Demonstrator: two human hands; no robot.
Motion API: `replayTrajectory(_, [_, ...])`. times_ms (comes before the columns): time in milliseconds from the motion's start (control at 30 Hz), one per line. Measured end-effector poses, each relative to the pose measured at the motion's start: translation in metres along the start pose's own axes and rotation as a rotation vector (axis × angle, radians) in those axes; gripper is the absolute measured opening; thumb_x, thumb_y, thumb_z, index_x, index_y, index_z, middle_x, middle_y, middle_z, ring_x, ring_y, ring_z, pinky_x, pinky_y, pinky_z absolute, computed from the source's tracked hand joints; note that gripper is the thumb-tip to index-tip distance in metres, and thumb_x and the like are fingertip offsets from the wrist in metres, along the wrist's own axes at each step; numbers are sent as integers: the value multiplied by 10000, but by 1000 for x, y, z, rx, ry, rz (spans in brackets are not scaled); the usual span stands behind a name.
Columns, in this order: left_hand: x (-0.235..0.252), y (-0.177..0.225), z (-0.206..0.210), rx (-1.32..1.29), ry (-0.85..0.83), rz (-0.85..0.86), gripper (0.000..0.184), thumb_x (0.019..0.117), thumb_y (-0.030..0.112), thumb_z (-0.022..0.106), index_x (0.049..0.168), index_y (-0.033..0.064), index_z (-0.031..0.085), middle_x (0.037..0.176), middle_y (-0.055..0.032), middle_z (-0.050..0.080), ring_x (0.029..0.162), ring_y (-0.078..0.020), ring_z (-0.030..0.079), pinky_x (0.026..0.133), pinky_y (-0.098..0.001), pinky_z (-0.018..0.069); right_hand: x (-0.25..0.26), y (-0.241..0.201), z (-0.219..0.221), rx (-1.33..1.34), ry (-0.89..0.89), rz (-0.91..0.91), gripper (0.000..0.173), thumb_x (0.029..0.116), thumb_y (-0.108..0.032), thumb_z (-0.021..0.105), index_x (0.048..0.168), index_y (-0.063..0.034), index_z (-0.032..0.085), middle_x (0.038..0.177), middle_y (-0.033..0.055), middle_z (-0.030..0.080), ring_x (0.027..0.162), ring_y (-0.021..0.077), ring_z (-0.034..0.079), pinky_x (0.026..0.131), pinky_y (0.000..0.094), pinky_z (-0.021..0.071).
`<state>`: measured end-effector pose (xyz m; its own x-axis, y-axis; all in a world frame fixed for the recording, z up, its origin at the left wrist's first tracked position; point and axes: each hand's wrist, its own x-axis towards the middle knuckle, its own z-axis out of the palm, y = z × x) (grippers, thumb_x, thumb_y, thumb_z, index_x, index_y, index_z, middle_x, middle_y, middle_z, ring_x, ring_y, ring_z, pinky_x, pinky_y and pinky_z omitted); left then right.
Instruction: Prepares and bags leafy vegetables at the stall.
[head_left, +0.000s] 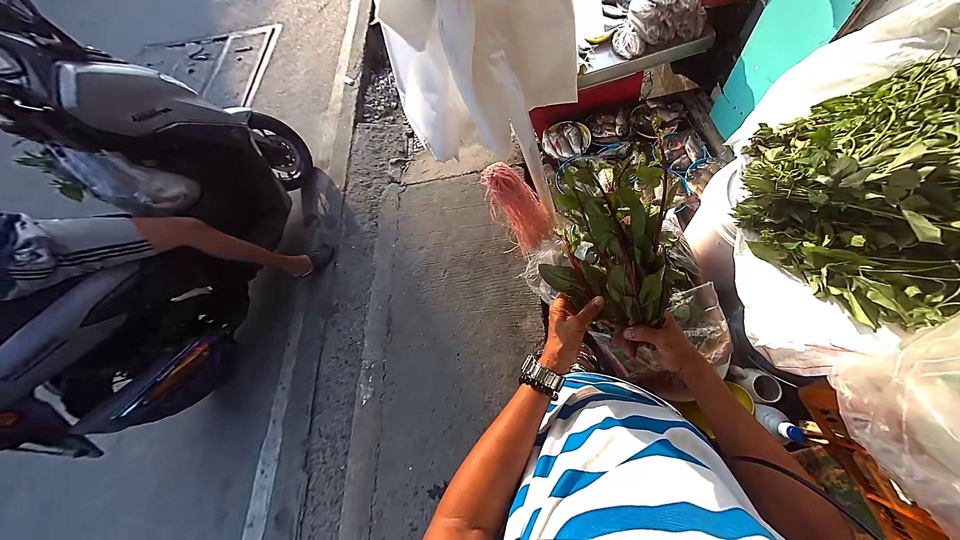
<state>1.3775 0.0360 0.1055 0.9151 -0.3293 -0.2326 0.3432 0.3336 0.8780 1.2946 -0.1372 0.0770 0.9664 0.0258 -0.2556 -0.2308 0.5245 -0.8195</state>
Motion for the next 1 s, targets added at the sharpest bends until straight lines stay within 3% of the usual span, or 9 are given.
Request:
replayTrajectory(167, [-2,7,-5,157,-61,124,363,907,-65,674,1249,-26,562,1085,-77,713,1005,-149,697,933,-351,585,0,-2,-1,25,2,3,209,869,-61,693,1053,20,634,914,183,772,672,258,750,610,362,635])
replayTrajectory(367, [1,12,-6,120,-94,37,357,916,-60,677,1250,-7,562,1072,-81,719,977,-163,706,902,-354,594,1,-3,-1,63,-52,33,233,879,-86,704,1073,10,617,890,199,768,651,272,751,578,357,629])
replayTrajectory(467, [6,9,-4,71,-111,15,355,919,-73,662,1254,-14,560,1081,-97,716,983,-177,705,906,-367,593,-1,-6,0,57,-141,95,222,896,-94,711,1090,6,671,850,177,767,596,225,731,511,314,606])
replayTrajectory(600, [11,9,-2,53,-180,-15,392,923,-81,641,1292,12,544,1123,-79,707,1014,-171,695,925,-375,585,-5,-11,4,49,-229,158,145,908,-85,687,1045,-41,697,696,63,720,474,83,628,410,204,503])
replayTrajectory(733, [13,13,-6,-10,-268,-53,426,894,-110,630,1281,37,530,1122,-67,710,1025,-169,696,931,-379,582,-9,-10,8,73,-258,182,116,901,-75,686,1016,-63,677,668,16,665,461,29,562,416,160,459])
replayTrajectory(900, [14,16,-15,-31,-368,-67,388,846,-120,634,1183,67,600,1074,-20,744,1008,-135,708,932,-360,580,-13,-16,13,-174,-122,218,89,883,-63,727,925,-115,669,605,-36,626,457,13,541,433,150,443])
replayTrajectory(967, [14,18,-19,211,-300,-124,392,874,-63,665,1240,22,554,1061,-56,709,919,-138,704,840,-332,603,-7,-14,6,-372,15,202,121,896,-63,739,944,-89,631,611,-46,618,462,19,540,449,165,457])
replayTrajectory(1000, [14,18,-24,426,-288,-181,483,908,34,701,1338,1,482,1113,-91,668,900,-141,691,812,-317,600,-2,-13,1,-498,100,203,134,905,-75,742,960,-55,622,619,-34,611,469,31,541,461,182,466])
